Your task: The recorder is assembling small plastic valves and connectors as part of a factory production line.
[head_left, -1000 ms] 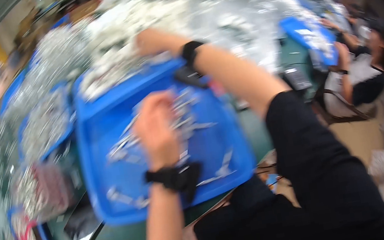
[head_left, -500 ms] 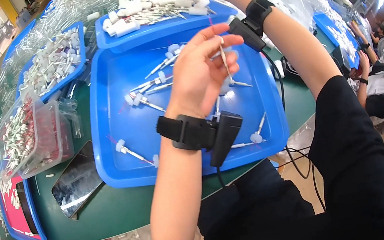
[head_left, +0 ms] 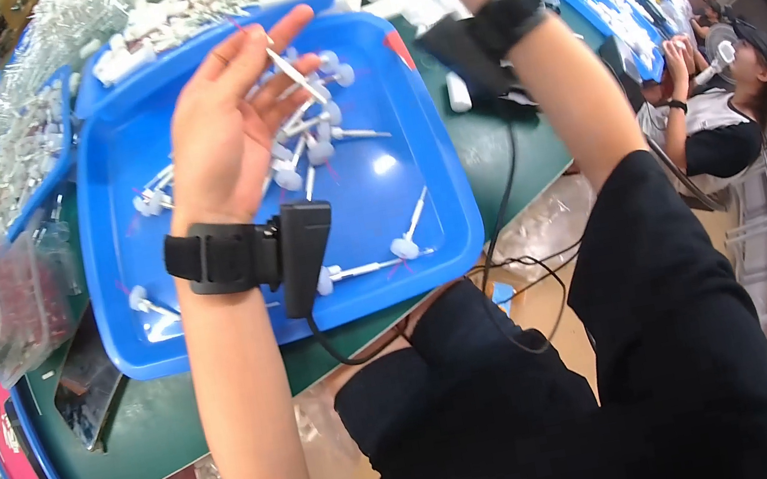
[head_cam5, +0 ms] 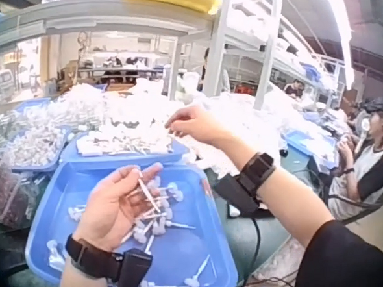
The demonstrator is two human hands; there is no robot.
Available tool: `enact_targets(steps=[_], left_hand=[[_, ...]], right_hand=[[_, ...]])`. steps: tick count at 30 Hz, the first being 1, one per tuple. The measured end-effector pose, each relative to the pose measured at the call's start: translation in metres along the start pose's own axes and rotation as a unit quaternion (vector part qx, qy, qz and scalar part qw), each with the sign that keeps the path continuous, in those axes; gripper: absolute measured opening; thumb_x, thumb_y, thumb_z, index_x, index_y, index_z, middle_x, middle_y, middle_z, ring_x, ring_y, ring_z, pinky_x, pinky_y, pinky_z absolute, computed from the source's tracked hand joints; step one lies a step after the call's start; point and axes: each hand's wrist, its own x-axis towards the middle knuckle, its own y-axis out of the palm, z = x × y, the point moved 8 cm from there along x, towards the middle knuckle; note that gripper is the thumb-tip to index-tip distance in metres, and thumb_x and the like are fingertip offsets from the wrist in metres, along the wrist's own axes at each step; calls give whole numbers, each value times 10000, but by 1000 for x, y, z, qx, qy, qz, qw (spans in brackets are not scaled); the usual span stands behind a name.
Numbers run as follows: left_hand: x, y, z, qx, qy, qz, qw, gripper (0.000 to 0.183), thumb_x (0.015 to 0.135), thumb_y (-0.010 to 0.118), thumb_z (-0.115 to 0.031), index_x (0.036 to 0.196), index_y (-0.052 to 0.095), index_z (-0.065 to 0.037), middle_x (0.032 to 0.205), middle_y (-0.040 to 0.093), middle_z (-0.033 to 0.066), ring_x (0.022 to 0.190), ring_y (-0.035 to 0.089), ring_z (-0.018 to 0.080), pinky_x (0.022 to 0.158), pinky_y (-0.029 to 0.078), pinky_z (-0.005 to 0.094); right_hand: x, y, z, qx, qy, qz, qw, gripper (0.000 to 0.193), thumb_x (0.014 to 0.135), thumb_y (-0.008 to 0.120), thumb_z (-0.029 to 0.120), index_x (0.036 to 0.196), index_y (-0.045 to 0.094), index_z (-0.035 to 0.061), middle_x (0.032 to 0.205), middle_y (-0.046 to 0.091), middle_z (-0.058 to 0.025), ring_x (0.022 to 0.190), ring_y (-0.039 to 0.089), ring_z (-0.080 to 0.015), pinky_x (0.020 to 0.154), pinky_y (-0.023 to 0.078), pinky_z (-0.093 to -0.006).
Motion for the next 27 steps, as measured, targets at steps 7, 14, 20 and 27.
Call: enact_targets(steps=[7,14,20,27], left_hand=[[-2,-11,4,0,-7,-48,999,311,898,560,-239,1116,534,-19,1105,608,146,816,623,192,739,511,292],[-6,-21,-1,71,0,-101,992,243,904,557,-233,1095,554,-84,999,622,52,634,522,81,648,482,245],[-8,-20,-4,104,18,-138,985,237,878,600,-256,1011,564,-64,974,639,123,613,532,77,605,438,197],[-11,-24,-10,140,34,-147,979,265,886,586,-288,1015,562,-57,1011,637,134,657,563,84,634,446,205]], right_hand=[[-112,-11,-11,-351,65,140,924,299,713,620,188,998,652,104,1005,637,-79,972,592,-218,846,457,-333],[-107,-31,-74,-566,171,13,806,595,757,569,466,1287,469,214,1224,523,-167,1238,357,-397,1036,241,-519],[-116,-84,-100,-533,289,-53,793,729,736,546,589,1363,366,264,1306,423,-254,1291,241,-453,1039,183,-580],[-115,-27,-20,-483,273,103,825,433,774,568,398,1152,582,186,1018,622,-198,991,577,-320,864,450,-403]])
